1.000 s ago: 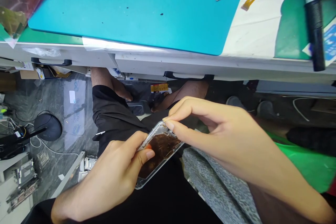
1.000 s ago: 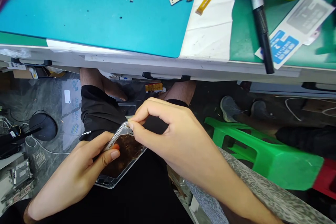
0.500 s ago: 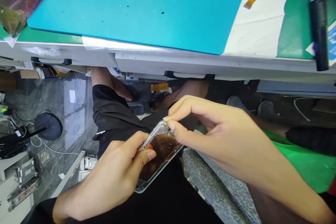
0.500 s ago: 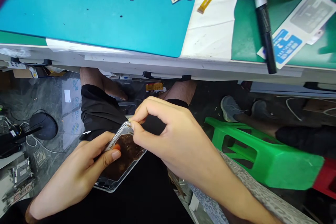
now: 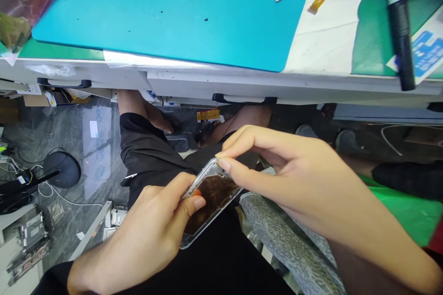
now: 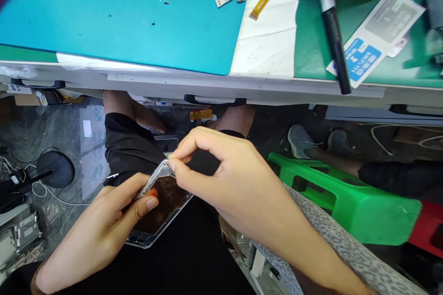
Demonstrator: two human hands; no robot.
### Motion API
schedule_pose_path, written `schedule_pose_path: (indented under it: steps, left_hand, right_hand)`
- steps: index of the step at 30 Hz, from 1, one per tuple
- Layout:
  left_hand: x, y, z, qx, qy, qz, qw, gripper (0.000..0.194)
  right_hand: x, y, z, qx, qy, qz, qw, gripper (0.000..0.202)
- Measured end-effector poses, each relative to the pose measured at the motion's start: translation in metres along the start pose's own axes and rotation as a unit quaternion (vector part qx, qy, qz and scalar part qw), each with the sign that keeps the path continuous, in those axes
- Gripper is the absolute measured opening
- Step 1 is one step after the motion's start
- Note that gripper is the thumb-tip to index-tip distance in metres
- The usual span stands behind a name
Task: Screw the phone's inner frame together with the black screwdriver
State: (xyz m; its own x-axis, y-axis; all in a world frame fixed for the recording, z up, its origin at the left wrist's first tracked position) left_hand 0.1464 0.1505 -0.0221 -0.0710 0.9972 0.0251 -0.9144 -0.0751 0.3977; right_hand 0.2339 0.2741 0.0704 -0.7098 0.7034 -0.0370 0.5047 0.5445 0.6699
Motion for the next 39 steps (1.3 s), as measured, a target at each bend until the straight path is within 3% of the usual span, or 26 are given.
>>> schedule_pose_path:
  steps: [9,19,39]
  left_hand:
    - [0.0,-0.002,-0.01,-0.024,0.02,0.001,1.0,0.023]
    - [0.006,0.002,-0.001,-0.034,-0.007,0.005,0.999,0.019]
    - [0.006,-0.003,-0.006,-0.022,0.008,-0.005,1.0,0.023]
  right_hand:
    - [0.008,-0.005,0.001,0.005,0.007,-0.001,1.0,0.017]
    - [0.004,0.001,0.004,0.013,0.0,0.003,1.0,0.015]
    - [0.012,-0.005,0.009,0.081,-0.025,-0.03,0.996,0.012]
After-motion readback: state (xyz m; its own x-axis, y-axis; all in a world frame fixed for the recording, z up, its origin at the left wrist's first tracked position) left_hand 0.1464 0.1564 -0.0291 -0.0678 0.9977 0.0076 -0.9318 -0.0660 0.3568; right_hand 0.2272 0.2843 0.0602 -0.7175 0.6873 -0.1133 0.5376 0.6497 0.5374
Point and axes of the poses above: each hand's wrist, its own x-axis towards the middle knuckle, its own y-axis out of the back of the hand, z = x × y, the point moved 10 cm from there along x, towards the middle knuckle, and after that the axes turned 8 degrees about -y, right-handed, at the moved point
